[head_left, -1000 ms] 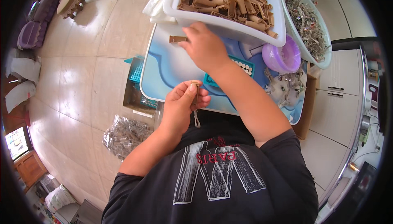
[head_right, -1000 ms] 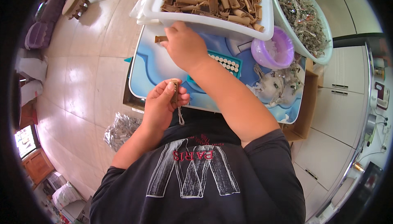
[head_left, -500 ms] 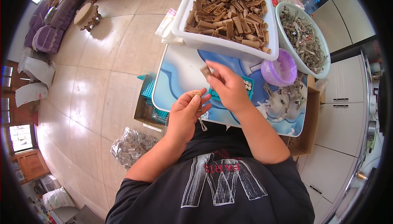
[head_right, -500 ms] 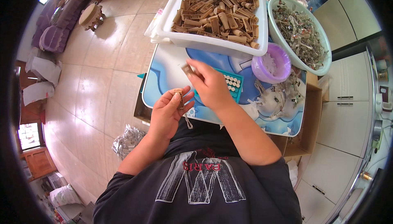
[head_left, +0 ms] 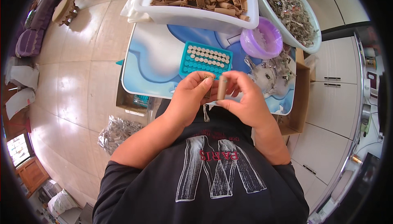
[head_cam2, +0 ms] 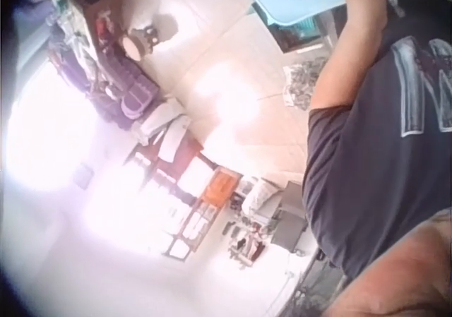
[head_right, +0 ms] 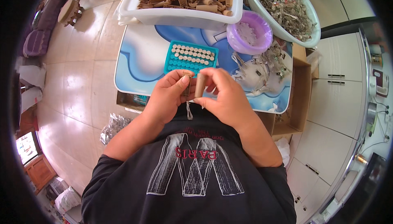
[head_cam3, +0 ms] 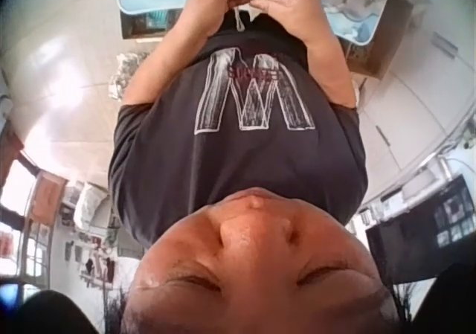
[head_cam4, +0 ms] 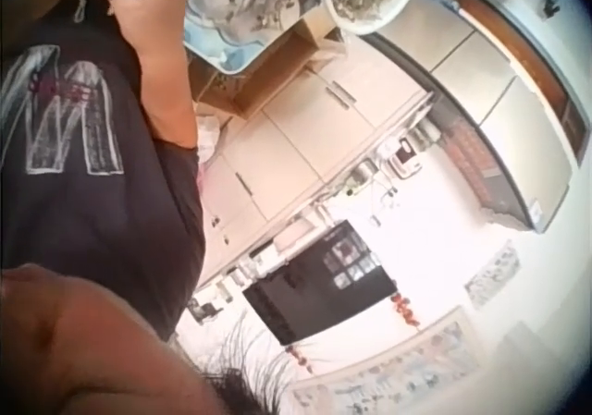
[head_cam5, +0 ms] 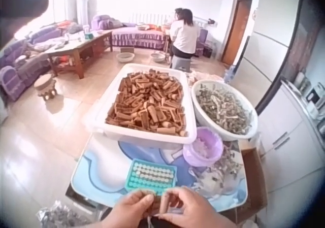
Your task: The person assembles small plastic components and metal parts by hand at a desk.
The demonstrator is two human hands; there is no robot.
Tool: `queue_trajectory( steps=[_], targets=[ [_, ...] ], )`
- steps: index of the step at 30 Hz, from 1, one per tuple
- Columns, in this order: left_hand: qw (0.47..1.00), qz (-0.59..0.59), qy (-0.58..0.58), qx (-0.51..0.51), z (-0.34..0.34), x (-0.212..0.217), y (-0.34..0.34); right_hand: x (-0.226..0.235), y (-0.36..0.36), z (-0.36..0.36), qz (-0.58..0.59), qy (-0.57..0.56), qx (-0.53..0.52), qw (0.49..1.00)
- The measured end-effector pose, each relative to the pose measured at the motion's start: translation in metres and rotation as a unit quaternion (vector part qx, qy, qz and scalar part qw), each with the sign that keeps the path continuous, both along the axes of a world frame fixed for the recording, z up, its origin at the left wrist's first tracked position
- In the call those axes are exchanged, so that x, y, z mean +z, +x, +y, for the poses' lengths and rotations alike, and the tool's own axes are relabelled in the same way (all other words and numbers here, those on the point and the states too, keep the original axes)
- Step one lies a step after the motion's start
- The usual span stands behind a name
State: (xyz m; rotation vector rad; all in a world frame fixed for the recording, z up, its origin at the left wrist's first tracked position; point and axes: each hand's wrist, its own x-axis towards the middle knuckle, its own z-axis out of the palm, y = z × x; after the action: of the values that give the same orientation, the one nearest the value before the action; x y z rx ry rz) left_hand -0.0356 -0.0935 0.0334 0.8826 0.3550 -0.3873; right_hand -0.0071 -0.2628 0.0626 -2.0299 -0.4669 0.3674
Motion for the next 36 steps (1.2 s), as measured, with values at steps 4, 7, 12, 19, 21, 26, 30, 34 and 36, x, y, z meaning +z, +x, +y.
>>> queue_trajectory(
  steps=[4, 7, 12, 19, 21, 26, 30, 34, 36],
  targets=[
    [0.997, 0.057, -0.048, -0.007, -0.007, 0.006, 0.003, -0.005, -0.002, -0.010, -0.096, 0.019, -0.051, 0.994],
    [0.996, 0.063, -0.060, -0.028, -0.010, 0.003, 0.002, -0.010, -0.007, -0.008, -0.135, 0.057, -0.035, 0.989],
    [0.991, 0.067, -0.104, -0.053, -0.011, -0.002, 0.001, -0.016, -0.010, -0.004, -0.140, 0.048, 0.001, 0.989],
    [0.994, 0.037, -0.098, -0.033, -0.012, -0.002, 0.000, -0.023, -0.008, 0.003, -0.135, 0.045, 0.004, 0.990],
    [0.994, 0.035, -0.097, -0.031, -0.011, -0.001, -0.001, -0.024, -0.007, 0.003, -0.132, 0.048, 0.001, 0.990],
    [0.999, 0.008, -0.007, -0.039, -0.015, 0.003, -0.004, -0.030, -0.008, 0.002, -0.102, 0.072, -0.006, 0.992],
    [0.997, -0.026, 0.039, -0.060, -0.011, -0.002, -0.007, -0.020, -0.005, -0.003, -0.051, 0.057, 0.002, 0.997],
    [0.918, -0.262, 0.286, -0.087, -0.011, -0.003, -0.012, -0.024, -0.001, -0.009, -0.030, 0.098, -0.004, 0.995],
    [0.891, -0.284, 0.338, -0.102, -0.011, 0.003, -0.011, -0.033, -0.002, -0.013, -0.054, 0.092, 0.005, 0.994]
  ],
)
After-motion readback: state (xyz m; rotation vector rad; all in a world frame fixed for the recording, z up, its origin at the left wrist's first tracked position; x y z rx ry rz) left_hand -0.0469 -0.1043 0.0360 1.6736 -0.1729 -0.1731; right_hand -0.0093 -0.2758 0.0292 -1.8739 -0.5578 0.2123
